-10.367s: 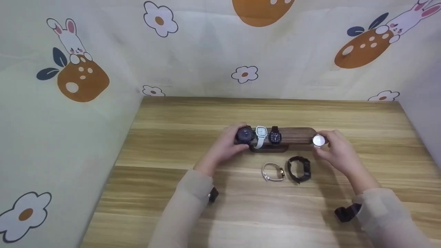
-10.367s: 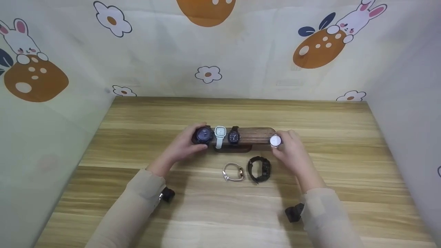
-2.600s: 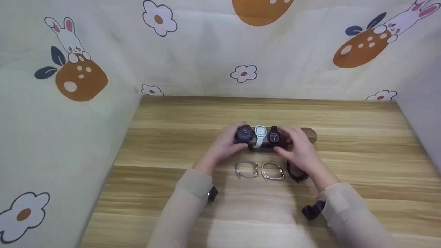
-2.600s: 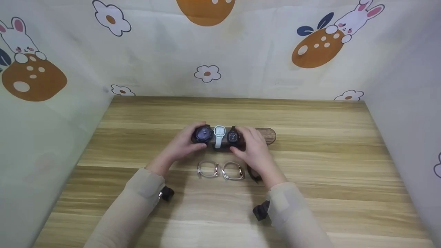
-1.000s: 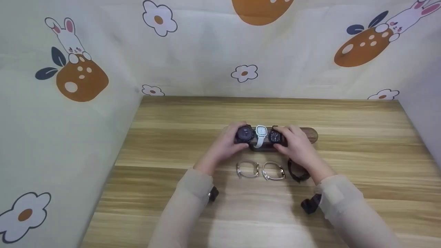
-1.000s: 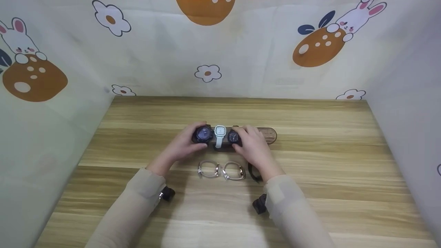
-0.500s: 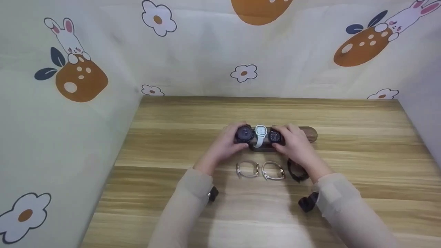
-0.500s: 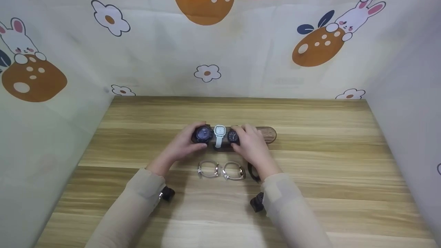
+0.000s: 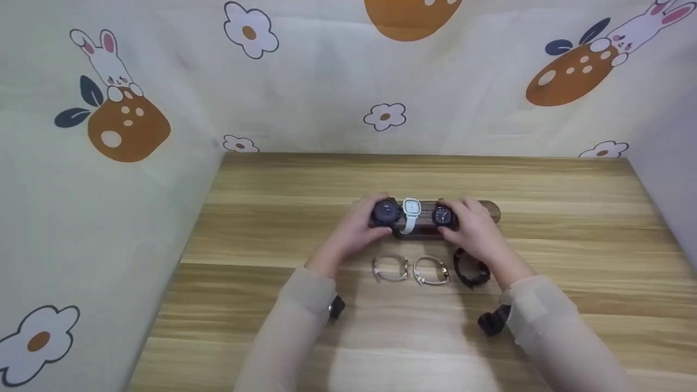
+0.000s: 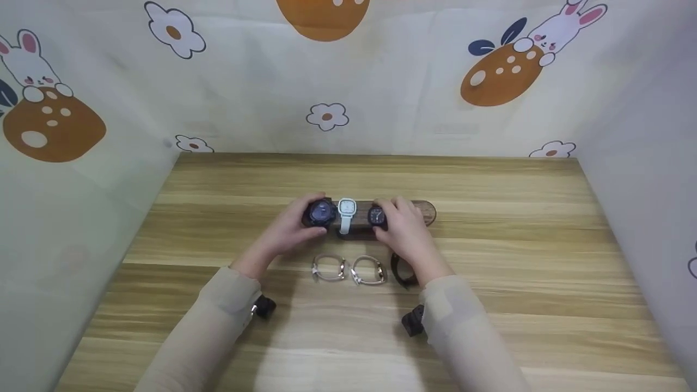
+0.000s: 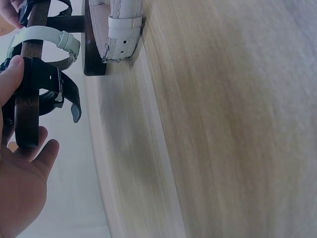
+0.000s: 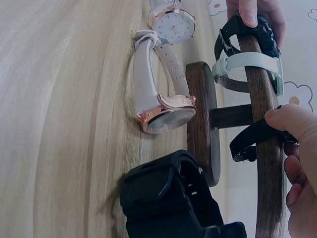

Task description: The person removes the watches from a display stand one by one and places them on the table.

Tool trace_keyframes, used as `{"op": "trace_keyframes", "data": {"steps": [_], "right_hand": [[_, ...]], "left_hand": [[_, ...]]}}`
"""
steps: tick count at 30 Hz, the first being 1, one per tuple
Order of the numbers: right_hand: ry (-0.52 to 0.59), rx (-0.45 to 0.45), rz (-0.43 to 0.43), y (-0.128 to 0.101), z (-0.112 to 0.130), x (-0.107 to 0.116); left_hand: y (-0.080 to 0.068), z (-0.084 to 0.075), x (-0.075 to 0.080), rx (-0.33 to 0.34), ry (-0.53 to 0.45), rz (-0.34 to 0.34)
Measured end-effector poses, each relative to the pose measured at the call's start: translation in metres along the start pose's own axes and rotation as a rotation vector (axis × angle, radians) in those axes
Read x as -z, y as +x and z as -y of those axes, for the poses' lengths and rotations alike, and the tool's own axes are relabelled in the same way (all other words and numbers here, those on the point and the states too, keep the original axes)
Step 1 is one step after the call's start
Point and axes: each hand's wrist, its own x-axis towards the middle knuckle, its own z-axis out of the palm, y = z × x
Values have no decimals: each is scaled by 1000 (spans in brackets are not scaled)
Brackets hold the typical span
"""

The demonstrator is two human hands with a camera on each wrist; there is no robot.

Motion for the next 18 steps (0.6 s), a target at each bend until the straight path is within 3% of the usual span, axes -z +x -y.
{"op": "trace_keyframes", "data": {"steps": [18], "right_hand": [[22, 4, -40, -6, -11, 5]], "left_hand": [[0, 0, 0, 25, 2, 15]]}}
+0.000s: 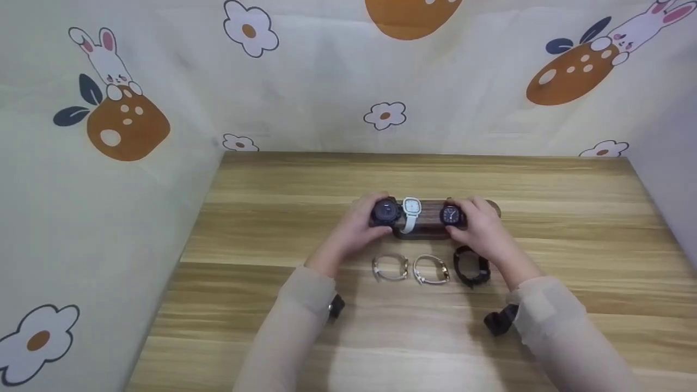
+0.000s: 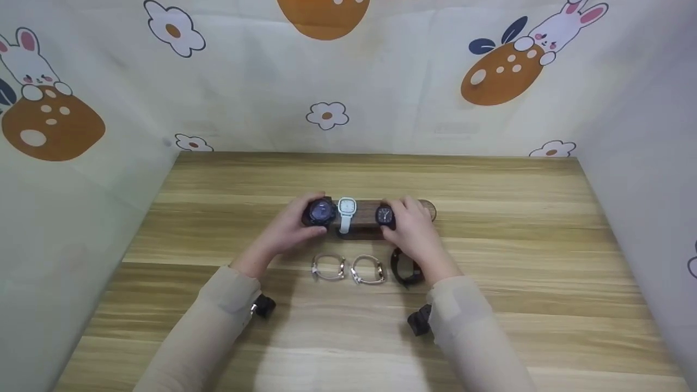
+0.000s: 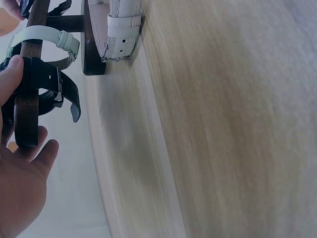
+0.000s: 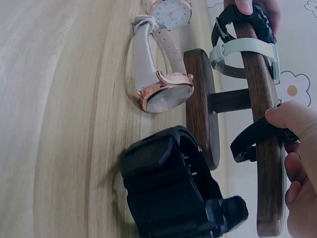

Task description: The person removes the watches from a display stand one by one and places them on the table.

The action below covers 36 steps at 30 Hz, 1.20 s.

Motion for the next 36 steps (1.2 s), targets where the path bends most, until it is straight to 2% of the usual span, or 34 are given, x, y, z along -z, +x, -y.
{"op": "trace_keyframes", "data": {"steps": [9, 19, 29, 36], "right_hand": [[2, 0, 13, -1, -3, 4], [32, -50, 47, -4, -8, 10], [25, -37, 16, -11, -16, 15], [45, -99, 50, -14, -20, 22]], "left_hand": [[0, 1, -1, -23, 6, -18], [0, 0, 0, -4, -3, -4], [-1, -1, 0, -11, 2, -2], [-1, 0, 0, -10, -5, -11]]}}
